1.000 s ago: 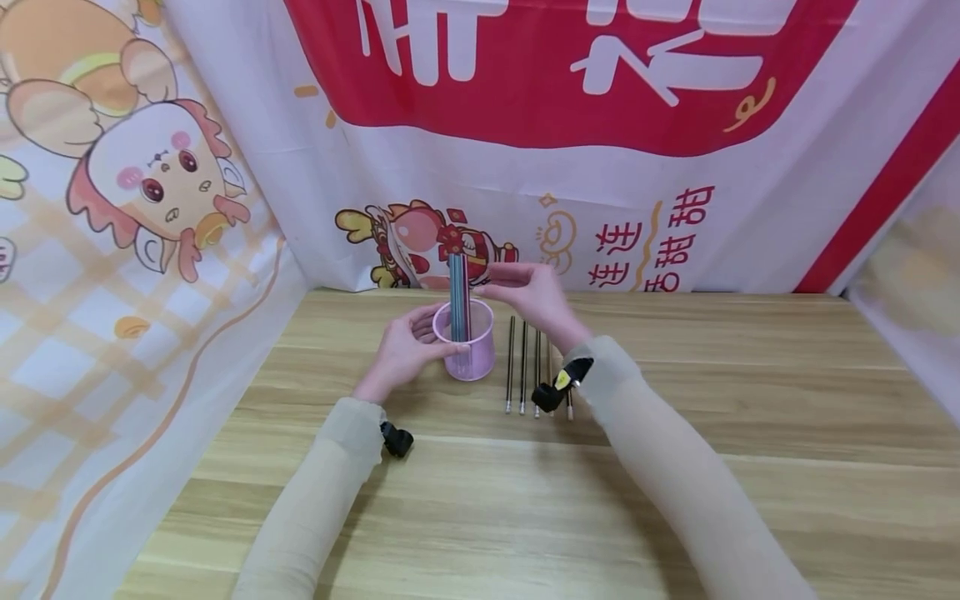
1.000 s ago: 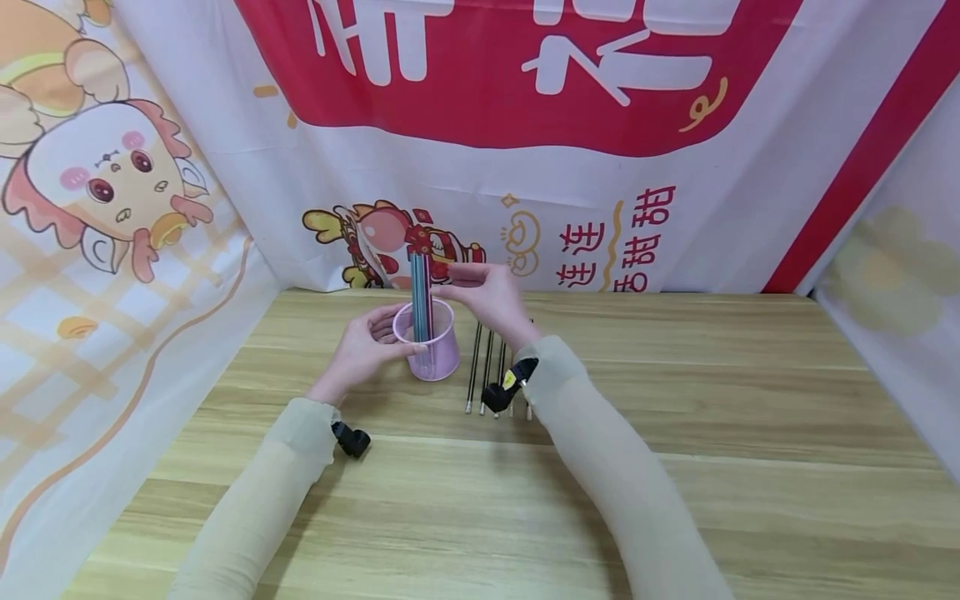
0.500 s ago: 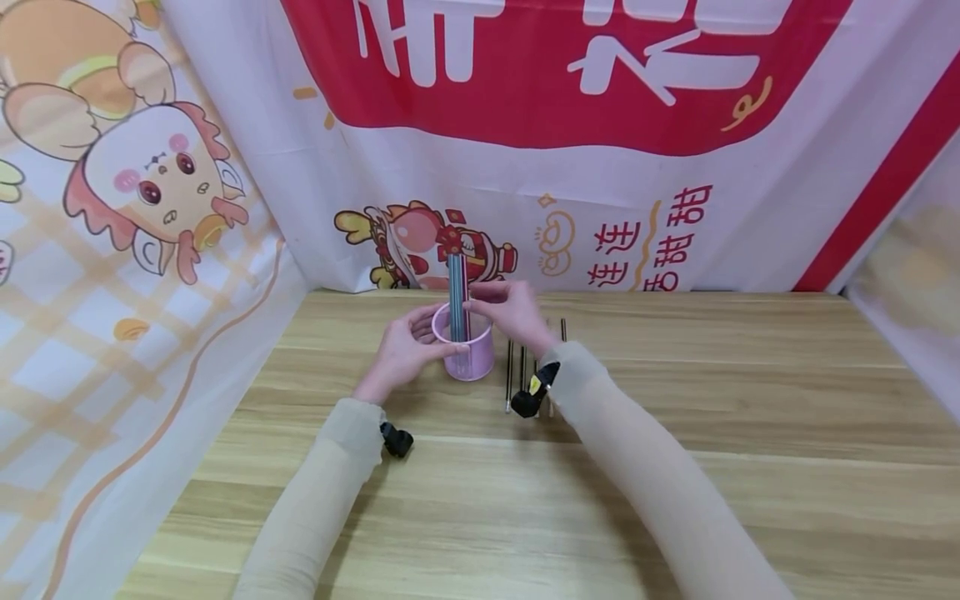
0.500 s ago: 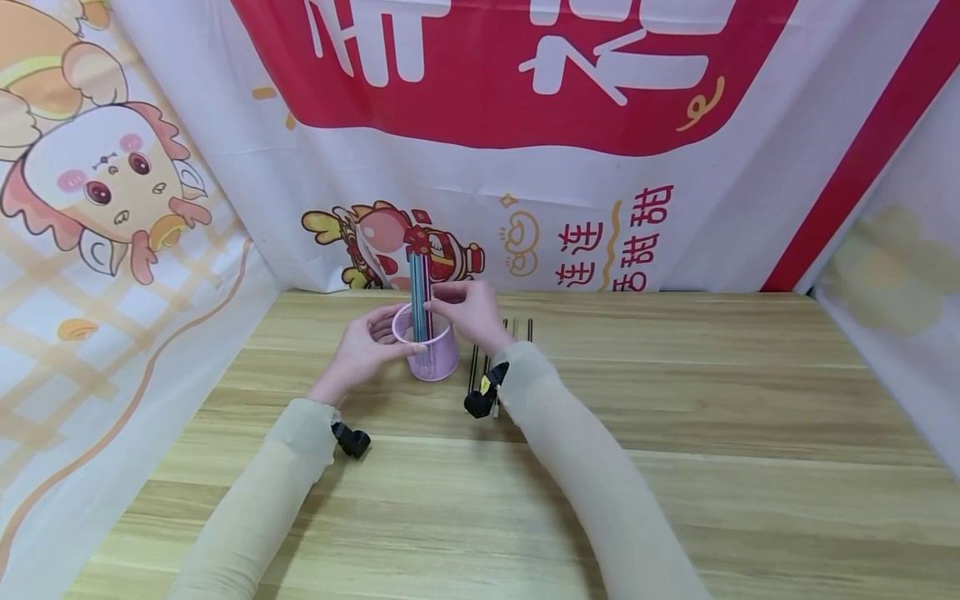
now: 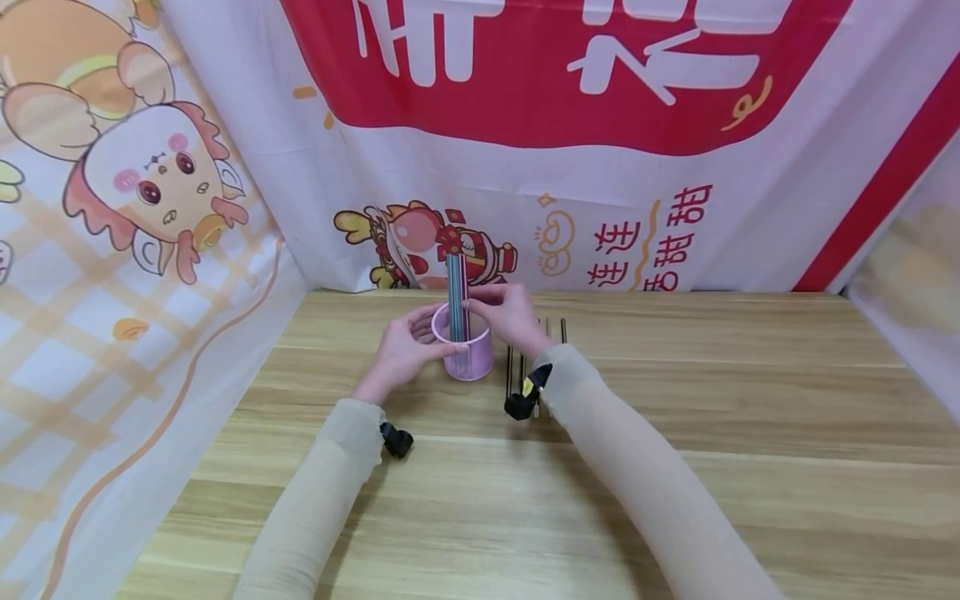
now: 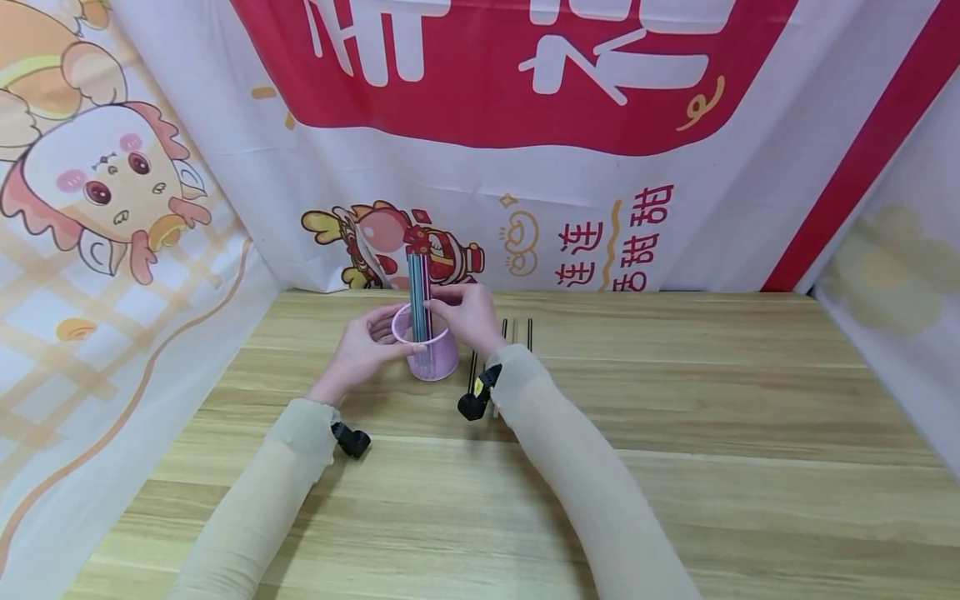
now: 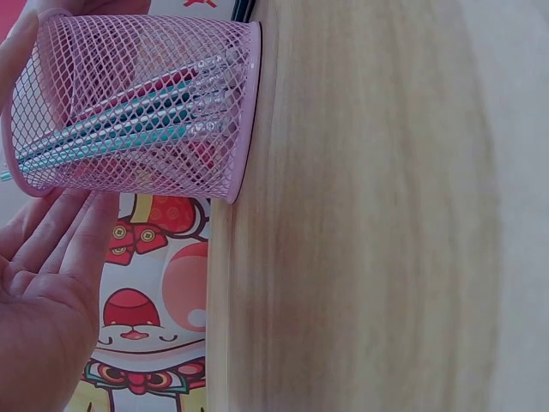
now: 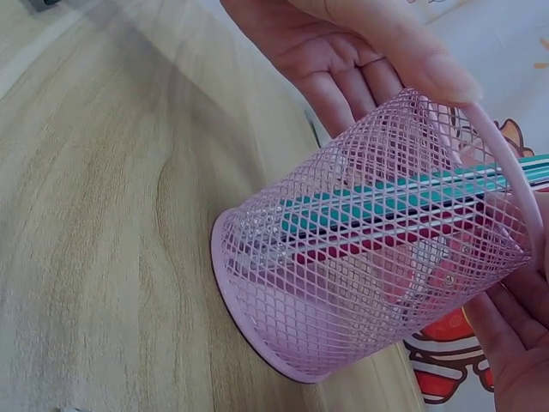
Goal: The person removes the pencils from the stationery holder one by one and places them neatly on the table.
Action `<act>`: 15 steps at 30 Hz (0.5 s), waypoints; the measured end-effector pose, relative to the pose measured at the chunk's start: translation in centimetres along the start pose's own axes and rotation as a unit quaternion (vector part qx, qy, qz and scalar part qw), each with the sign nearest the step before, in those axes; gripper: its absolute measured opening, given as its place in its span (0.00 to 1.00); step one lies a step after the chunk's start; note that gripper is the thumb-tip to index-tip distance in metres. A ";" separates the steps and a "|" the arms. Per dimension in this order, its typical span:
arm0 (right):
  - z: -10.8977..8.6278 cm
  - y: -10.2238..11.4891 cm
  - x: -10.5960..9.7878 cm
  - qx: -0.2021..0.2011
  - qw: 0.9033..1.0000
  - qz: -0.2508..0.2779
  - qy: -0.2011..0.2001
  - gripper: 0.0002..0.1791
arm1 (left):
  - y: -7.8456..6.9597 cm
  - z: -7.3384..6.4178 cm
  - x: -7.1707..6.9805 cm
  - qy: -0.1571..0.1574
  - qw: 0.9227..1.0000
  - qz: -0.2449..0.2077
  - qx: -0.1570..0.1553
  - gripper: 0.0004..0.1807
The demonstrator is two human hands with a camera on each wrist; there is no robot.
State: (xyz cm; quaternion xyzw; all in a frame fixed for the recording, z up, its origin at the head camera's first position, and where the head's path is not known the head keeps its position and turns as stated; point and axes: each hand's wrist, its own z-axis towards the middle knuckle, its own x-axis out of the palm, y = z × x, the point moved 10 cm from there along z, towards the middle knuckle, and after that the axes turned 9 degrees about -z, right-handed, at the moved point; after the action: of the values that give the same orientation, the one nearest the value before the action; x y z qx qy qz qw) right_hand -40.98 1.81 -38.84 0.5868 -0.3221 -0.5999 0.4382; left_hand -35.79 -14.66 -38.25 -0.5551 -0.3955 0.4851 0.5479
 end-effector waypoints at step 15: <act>-0.4 0.5 -0.4 -0.011 1.000 0.003 -0.017 0.13 | 0.5 0.4 -0.1 -0.002 1.000 0.009 0.001 0.45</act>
State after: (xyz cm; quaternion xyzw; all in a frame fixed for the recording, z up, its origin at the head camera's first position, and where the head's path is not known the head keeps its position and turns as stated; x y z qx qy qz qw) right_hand -40.55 2.07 -38.29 0.5710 -0.3243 -0.6120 0.4408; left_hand -36.23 -14.77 -38.70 -0.5573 -0.3911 0.4912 0.5433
